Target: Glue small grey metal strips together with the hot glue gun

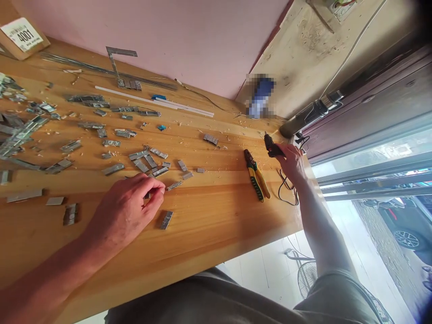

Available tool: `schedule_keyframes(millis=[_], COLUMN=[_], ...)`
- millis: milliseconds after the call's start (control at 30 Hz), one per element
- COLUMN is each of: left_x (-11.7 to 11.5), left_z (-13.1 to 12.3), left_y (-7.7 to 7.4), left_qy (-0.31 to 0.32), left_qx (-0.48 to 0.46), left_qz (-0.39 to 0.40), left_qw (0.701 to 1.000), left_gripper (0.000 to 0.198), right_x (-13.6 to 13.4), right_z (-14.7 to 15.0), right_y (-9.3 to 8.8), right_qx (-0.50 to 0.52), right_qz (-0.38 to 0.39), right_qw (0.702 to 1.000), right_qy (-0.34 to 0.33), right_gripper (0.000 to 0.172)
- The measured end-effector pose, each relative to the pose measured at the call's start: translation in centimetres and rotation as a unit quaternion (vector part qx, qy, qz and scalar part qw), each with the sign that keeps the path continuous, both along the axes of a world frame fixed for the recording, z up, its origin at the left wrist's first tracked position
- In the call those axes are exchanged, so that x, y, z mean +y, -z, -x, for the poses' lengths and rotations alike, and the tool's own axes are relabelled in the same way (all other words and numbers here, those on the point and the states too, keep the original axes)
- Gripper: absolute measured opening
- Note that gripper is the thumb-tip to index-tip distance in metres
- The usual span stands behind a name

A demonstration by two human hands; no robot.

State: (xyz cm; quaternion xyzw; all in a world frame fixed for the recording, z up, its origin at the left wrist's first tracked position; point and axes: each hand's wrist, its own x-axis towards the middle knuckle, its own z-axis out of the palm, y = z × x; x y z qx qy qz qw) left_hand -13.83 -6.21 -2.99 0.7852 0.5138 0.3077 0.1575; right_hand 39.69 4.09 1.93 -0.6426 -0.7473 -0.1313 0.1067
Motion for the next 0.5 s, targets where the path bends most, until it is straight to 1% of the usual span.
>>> schedule_keyframes(millis=[167, 300, 400, 500], left_x=[-0.1, -0.2, -0.3, -0.4], left_z=[0.1, 0.1, 0.1, 0.0], left_y=[0.2, 0.3, 0.2, 0.1], left_qy=[-0.006, -0.003, -0.006, -0.008], left_qx=[0.005, 0.006, 0.008, 0.007], left_qz=[0.006, -0.001, 0.004, 0.008], left_qw=[1.0, 1.0, 1.0, 1.0], left_gripper=[0.016, 0.015, 0.015, 0.015], right_x=[2.7, 4.3, 4.6, 4.0], right_z=[-1.4, -1.8, -1.8, -1.6], right_y=[1.0, 1.8, 2.2, 2.4], right_qx=[-0.012, -0.023, -0.032, -0.039], right_qz=[0.029, 0.045, 0.053, 0.054], right_qw=[0.999, 0.999, 0.998, 0.998], right_qy=[0.016, 0.018, 0.015, 0.014], right_gripper=[0.044, 0.045, 0.044, 0.043])
